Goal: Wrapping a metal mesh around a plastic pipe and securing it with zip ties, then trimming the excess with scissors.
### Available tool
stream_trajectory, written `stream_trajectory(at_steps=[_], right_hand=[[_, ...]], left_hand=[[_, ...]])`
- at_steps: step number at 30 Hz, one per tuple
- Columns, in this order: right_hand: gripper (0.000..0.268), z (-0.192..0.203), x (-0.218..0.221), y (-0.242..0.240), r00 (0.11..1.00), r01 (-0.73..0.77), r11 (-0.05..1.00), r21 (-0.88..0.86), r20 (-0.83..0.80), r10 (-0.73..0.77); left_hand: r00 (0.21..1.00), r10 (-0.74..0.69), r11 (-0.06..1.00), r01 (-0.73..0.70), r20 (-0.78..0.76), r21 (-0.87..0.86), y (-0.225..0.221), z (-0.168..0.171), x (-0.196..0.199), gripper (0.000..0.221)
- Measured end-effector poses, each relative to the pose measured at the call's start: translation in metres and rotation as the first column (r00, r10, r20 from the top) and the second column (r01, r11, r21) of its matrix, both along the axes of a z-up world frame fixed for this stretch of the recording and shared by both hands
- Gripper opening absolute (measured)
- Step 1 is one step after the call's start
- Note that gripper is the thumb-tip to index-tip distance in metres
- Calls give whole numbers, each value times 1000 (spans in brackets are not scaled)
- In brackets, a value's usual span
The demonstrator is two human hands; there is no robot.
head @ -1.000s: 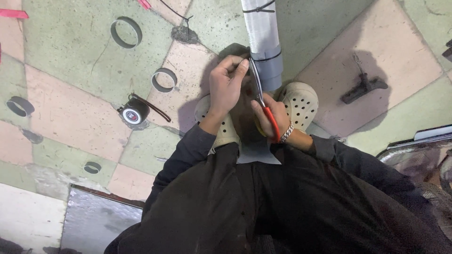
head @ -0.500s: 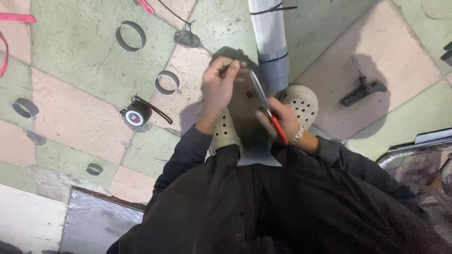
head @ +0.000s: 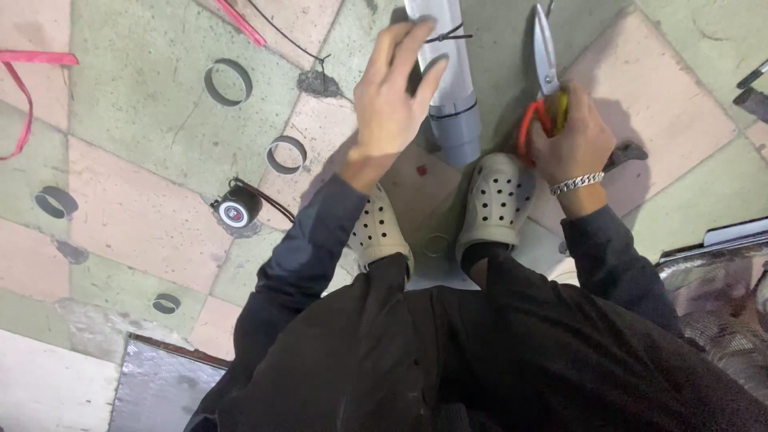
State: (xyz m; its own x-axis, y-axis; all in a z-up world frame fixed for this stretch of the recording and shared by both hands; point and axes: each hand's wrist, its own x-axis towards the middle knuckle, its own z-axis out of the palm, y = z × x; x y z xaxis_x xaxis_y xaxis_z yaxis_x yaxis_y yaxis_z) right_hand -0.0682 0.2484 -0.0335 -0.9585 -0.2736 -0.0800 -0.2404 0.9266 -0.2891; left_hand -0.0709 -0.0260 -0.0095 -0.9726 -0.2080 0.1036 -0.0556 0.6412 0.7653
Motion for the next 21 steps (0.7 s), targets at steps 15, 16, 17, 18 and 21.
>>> stream_trajectory(at_steps=[15,16,17,18,21], right_hand=[[88,-12,-43,-96,800,212,651,-729,512,313],[98,-17,-45,-99,784,234,682,-693,549,289],[98,-19,-43,-104,788,227,673,-704,539,297],[85,-22,-41,-109,738,304,655,-692,606,297],[76,-37,-28,-124,642,406,612,-678,688,337]], left_hand=[[995,40,998,-36,-94,49,-1,26,-19,12],[994,92,989,-85,-52,122,-3,27,-15,11],[994,93,990,-86,-62,110,-7,24,-9,11],[987,113,986,-97,-114,137,-12,21,-3,9],[979,153,978,-131,-137,160,-21,24,13,9]])
